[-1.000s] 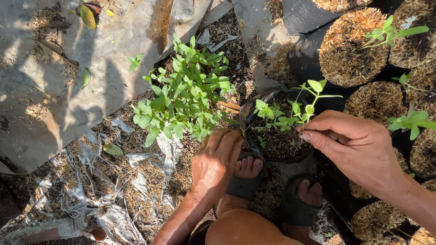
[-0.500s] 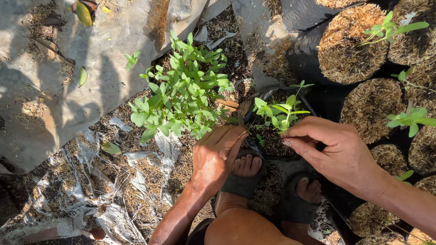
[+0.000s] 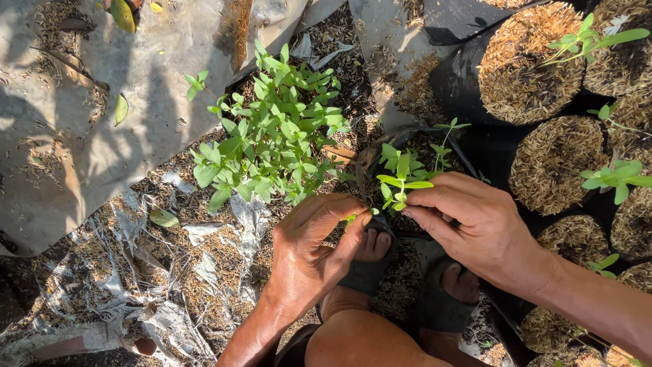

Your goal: The person transplants seedlings into black polybags filled with rice-husk growing medium. They lift seedlings one at a time from a tray of seedlings, dig a hole in a bag's medium with a finger, place the seedling roots into the hole, and press the medium around the base, working across a row of bags.

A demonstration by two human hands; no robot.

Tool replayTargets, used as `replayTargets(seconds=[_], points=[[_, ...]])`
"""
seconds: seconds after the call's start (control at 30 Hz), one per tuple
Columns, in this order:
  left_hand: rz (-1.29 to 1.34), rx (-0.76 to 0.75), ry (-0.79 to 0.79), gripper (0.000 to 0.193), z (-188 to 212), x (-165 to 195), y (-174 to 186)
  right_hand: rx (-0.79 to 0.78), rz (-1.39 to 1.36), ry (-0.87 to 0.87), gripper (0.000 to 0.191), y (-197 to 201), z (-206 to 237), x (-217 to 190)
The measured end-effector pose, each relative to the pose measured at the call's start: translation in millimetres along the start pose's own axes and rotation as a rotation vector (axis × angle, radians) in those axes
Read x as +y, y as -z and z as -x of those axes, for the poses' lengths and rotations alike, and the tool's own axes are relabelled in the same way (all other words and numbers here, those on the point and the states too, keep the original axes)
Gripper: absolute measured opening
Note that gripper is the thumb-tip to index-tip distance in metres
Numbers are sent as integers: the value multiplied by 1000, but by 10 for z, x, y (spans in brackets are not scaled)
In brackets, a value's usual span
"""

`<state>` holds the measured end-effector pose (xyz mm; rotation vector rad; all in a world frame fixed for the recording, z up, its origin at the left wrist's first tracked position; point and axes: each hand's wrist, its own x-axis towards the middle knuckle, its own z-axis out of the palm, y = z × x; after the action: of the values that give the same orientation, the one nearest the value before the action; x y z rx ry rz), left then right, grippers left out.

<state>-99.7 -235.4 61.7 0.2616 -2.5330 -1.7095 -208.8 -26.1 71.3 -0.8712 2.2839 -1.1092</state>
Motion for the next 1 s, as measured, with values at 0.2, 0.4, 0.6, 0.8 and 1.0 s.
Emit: replayTargets(seconds=[0.2,0.4,0.6,0.8,1.0], points=[[146,-67,184,15,-53,22,-36,-20,-27,35,19,-33,-25,6],[192,-93,160,16,-115,12,-108,-1,-21,42,19,-49,-28,21],[262,-121,194,14,-109,-27,-189,-34,-86,24,17,-63,-15,57],[411,-15,268,29,-120,-42,-235,-35,-481,-317,14,-88,70,229],[360,-179,328,57,-85,-58,-286,33,-630,-523,19,-45,177,453]])
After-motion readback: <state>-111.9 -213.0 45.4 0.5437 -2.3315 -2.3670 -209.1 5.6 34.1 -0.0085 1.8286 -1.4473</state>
